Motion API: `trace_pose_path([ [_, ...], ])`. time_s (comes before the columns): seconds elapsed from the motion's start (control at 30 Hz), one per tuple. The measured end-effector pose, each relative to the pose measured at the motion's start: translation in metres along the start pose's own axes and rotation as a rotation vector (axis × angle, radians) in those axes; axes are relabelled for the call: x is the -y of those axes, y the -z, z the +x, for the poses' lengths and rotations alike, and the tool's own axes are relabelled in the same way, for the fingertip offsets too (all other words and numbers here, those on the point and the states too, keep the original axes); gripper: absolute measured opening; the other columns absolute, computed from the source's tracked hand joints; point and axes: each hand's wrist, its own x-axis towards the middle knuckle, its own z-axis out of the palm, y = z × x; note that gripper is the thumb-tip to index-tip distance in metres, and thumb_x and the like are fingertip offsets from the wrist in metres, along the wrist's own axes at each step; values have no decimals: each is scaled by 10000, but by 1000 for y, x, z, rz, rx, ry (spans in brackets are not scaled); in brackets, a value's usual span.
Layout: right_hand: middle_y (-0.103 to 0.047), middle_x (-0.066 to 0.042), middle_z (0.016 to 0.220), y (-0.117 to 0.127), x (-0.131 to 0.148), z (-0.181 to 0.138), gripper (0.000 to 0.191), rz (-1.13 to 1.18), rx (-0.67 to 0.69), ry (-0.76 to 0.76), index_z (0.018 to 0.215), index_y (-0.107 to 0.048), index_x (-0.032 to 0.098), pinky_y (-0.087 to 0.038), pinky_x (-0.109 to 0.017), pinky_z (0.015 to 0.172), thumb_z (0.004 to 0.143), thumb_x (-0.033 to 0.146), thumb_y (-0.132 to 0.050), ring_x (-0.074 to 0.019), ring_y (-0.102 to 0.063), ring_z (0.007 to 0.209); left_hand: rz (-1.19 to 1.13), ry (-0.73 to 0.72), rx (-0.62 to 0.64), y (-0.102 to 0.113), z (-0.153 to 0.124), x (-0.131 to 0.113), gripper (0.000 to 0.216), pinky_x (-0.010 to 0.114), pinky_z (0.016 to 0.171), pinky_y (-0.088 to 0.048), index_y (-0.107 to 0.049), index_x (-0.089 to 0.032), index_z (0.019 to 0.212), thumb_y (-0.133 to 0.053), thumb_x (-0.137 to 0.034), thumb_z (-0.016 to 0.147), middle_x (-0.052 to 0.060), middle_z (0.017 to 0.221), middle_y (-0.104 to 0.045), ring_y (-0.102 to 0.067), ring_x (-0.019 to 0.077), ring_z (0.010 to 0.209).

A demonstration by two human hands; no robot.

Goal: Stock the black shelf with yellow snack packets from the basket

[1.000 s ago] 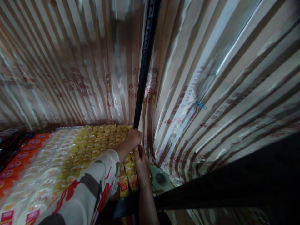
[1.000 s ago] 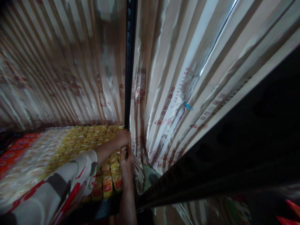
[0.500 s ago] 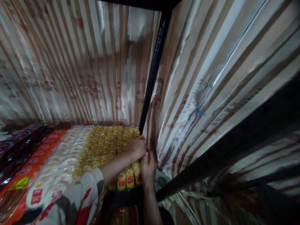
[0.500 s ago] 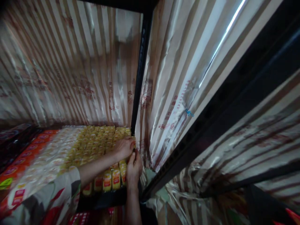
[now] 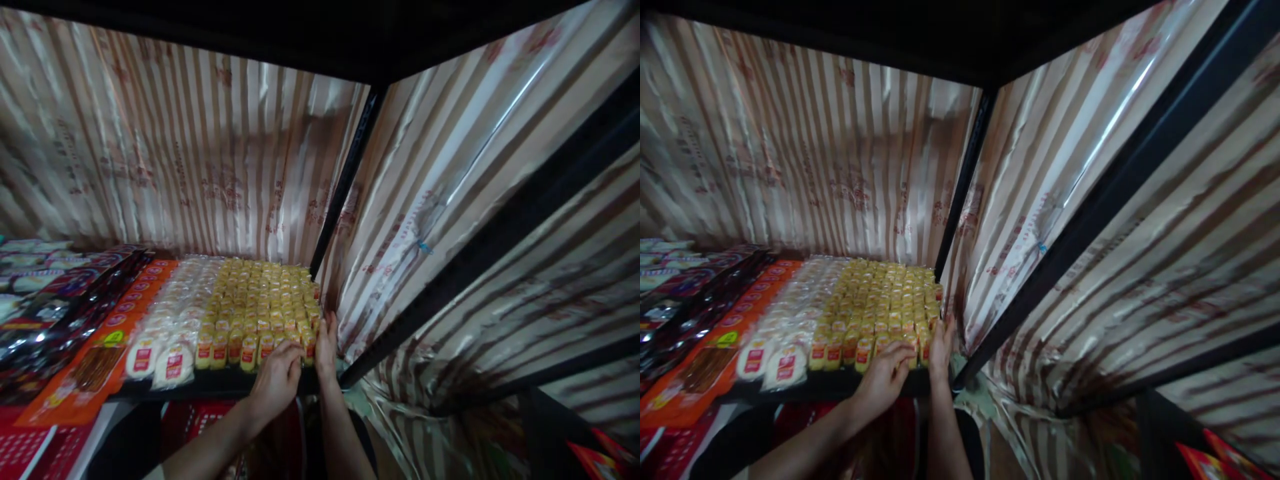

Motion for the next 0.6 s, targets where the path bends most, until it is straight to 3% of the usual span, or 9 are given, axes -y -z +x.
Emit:
trace_pose_path([
  [0.33, -278, -134, 1469, 8, 12, -31, 758, -168, -33, -7, 1427, -231, 90, -176, -402, 1104, 827, 553, -264, -243, -239, 1362, 32, 114, 90, -10, -85, 26, 329, 236, 808, -459, -641, -195, 902, -337, -104, 813, 38, 915, -638, -590, 143, 865],
  [0.6, -296, -101, 1465, 0, -2, -35, 779, -211, 39, -44, 1432, -227, 114, -228, -353, 1092, 821, 596, -220, -210, -284, 1345, 52, 232, 146, -9, -114, 38, 344, 259, 781, -451, -643, -199, 789, -310, -130, 845, 49, 862, -652, -593, 162, 835],
])
